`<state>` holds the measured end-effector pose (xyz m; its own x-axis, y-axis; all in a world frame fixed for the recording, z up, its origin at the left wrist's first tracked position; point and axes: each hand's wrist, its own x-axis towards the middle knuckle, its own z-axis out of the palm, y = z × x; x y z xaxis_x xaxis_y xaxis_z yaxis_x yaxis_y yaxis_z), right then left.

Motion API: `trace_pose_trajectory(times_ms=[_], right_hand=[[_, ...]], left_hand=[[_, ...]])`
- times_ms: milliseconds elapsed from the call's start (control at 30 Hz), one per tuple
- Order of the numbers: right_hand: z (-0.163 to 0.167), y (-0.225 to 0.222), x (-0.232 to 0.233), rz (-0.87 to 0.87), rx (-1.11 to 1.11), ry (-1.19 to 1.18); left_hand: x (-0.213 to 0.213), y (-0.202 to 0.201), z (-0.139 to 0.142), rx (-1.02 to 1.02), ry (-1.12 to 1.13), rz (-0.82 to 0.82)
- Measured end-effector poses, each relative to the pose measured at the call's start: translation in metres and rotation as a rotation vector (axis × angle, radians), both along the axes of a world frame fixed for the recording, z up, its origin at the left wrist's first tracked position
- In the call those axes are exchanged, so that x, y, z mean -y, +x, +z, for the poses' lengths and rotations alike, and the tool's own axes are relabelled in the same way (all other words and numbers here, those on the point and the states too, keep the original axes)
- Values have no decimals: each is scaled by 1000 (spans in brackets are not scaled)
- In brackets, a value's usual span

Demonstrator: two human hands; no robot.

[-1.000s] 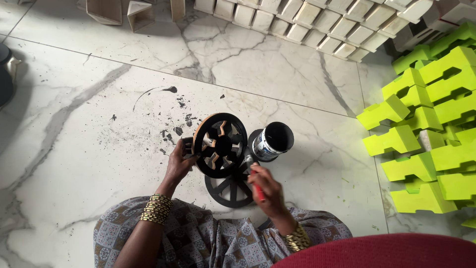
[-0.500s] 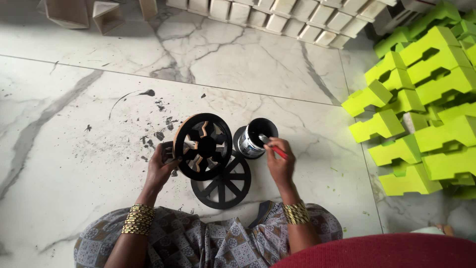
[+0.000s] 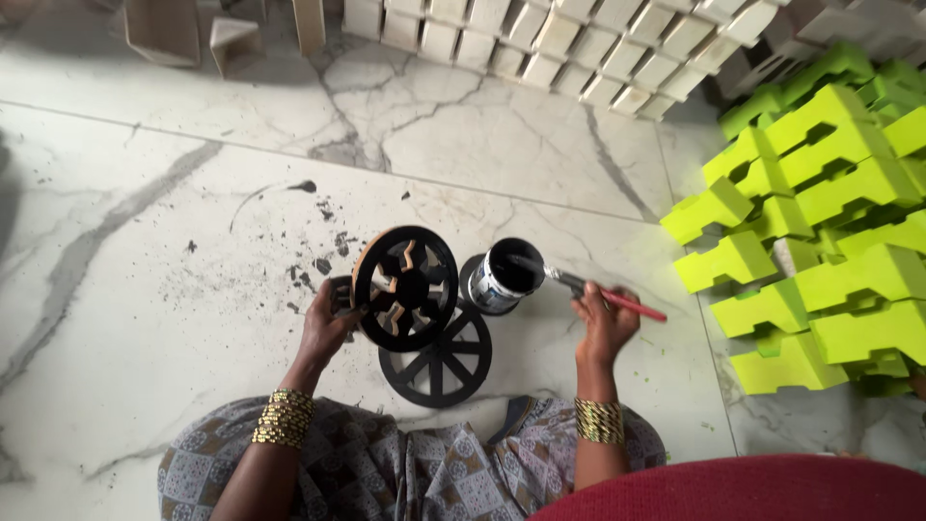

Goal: The person sits on the floor and paints black foam cutout shapes with a brush, dipping the brush into a paint can and rotating each piece to coat its surface. They work through several cutout pieces one at a time, holding each steady with one hand while brushing with the other.

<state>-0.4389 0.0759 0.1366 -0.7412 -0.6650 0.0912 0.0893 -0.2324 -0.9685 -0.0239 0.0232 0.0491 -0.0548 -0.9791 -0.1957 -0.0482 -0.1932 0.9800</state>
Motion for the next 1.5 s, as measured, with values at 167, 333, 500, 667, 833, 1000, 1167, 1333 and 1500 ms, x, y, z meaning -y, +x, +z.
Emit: trace_pose_trajectory(times_ms=[167,333,500,667,833,1000,1167,1333,1500], right_hand=[[2,-12,-19,66,465,-5],[5,23,-36,151,222,-132],[-6,80,-52,411,-548,-188],[-16,118,-51,502,-1088,-156],[-27,132,-40,573,-1168,-155],[-35,134,-35,624,-1143,-100],[-36,138,-42,624,-1161,-144],[-29,139,-38,608,-1227,-88],[-21,143,-42,600,-1195,-25]], left_hand=[[1,1,-2,-17,-69,10],[3,3,-9,-66,-68,20],[7,5,-14,-130,-68,12],[9,4,-11,-100,-26,16],[8,4,-10,-116,-22,3],[9,4,-10,-103,-33,-3],[9,4,-9,-96,-36,2],[8,3,-9,-104,-48,5],[7,3,-9,-71,-32,12]])
